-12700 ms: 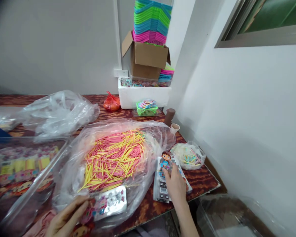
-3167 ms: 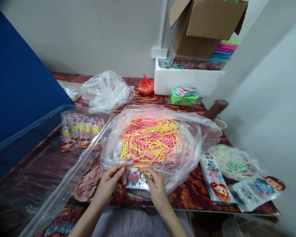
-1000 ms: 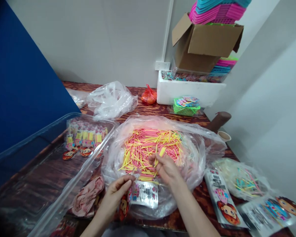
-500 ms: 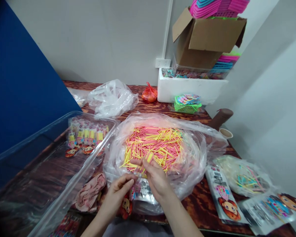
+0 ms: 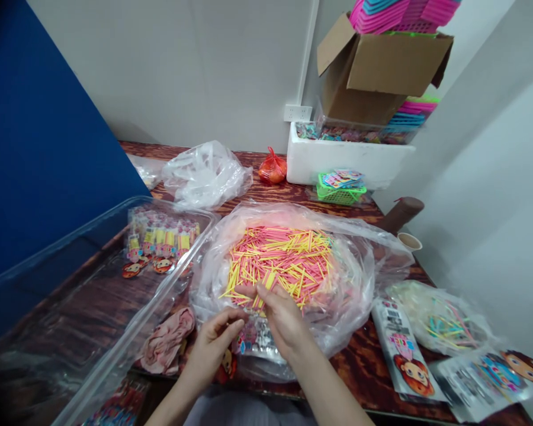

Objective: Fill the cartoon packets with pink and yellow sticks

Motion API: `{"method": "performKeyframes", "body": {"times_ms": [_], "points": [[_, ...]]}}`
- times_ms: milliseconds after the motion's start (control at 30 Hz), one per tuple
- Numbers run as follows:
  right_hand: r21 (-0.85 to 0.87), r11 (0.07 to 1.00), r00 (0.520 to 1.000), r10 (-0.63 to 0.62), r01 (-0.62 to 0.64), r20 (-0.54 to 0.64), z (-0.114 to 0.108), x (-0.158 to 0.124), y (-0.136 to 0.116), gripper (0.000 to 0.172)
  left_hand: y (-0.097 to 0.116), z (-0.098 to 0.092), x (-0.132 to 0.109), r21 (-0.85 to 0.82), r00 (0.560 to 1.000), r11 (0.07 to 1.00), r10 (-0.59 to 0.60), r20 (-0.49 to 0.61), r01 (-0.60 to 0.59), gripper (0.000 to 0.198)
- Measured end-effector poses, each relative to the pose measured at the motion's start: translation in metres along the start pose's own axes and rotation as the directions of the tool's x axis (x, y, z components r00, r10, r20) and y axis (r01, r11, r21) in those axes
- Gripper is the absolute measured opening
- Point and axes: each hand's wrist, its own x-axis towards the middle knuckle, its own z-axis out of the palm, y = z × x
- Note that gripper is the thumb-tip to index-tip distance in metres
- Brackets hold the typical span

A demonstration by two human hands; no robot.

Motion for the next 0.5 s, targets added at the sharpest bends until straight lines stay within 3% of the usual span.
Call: {"method": "performKeyframes", "body": {"times_ms": [200,333,500], "points": [[-0.233,0.966,0.993,-0.116,0.115,0.007,-0.001,-0.010,0.003,0.041,-0.008,0.004,-0.001,-0.178,0.993,0.980,-0.102,-0.059,0.090,0.019],[-0.391,0.887,0.961,-0.277,0.247,-0.022,0.004,-0.014,0.004,0.027,-0.008,0.008,0.004,-0.323,0.976,0.934,-0.194,-0.098,0.153,0.027],[-0.563,0.776,0.957,-0.258,0.285,0.130,0.006,-0.006,0.000,0.026,0.004,-0.001,0.014,-0.329,0.984,0.933,-0.172,-0.048,0.147,0.028]]}}
